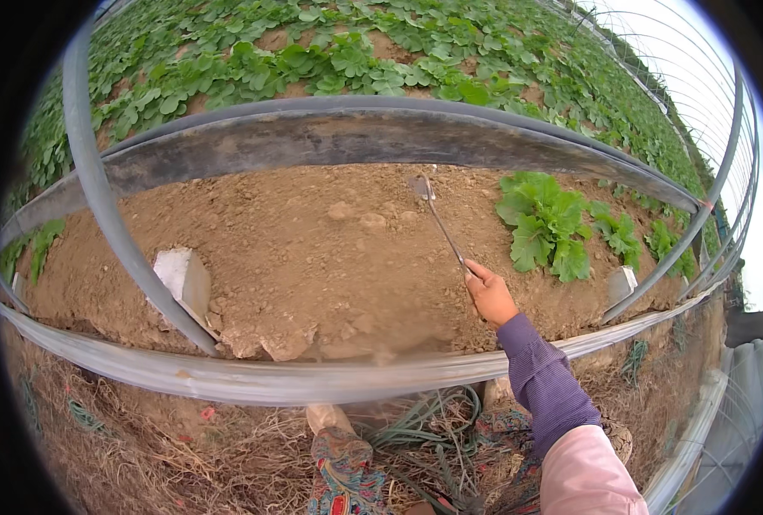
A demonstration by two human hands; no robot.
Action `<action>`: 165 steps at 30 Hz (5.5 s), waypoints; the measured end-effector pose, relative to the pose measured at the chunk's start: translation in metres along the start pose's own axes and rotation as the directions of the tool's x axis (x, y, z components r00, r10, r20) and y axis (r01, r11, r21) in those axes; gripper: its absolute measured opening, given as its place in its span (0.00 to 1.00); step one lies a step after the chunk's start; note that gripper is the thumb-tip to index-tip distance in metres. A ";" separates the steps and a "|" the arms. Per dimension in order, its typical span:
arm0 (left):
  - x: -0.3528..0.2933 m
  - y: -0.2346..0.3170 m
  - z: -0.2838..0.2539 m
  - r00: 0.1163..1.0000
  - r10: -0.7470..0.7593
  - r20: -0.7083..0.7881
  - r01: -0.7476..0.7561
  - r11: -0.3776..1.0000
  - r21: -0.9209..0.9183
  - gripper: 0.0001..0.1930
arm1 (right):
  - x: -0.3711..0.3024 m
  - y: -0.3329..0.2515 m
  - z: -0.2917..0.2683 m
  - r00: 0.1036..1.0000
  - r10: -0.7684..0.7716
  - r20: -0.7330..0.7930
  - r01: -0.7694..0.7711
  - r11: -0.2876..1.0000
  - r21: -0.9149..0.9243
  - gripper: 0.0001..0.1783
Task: The person kneels in a garden bed and uses a small hand hoe to break up and level the soil between rows of green leafy plants. The person repeatedly scrapes and smooths the soil surface along the bed.
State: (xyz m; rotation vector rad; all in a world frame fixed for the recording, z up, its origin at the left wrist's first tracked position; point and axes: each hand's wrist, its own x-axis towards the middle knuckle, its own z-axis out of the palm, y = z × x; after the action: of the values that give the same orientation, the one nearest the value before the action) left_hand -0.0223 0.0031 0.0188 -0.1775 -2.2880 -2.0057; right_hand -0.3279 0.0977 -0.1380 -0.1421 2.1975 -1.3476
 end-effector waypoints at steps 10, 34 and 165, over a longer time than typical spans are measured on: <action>0.001 0.001 0.001 1.000 0.003 -0.002 -0.003 1.000 -0.013 0.13 | 0.015 0.027 -0.033 0.955 -0.296 0.002 0.280 0.900 -0.334 0.20; -0.001 0.006 -0.001 0.999 -0.026 -0.025 0.025 0.999 -0.028 0.11 | 0.060 -0.077 -0.005 0.989 -0.084 0.121 0.092 0.993 -0.069 0.21; -0.033 -0.016 0.027 0.963 0.217 -0.161 -0.211 0.976 0.054 0.13 | -0.034 -0.053 0.147 0.881 -0.159 0.445 0.189 0.982 -0.024 0.19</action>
State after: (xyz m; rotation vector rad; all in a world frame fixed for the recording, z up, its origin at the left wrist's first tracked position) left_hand 0.0084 0.0274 -0.0051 -0.2345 -2.1036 -1.7997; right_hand -0.2353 -0.0321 -0.1303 -0.6244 1.8728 -1.1900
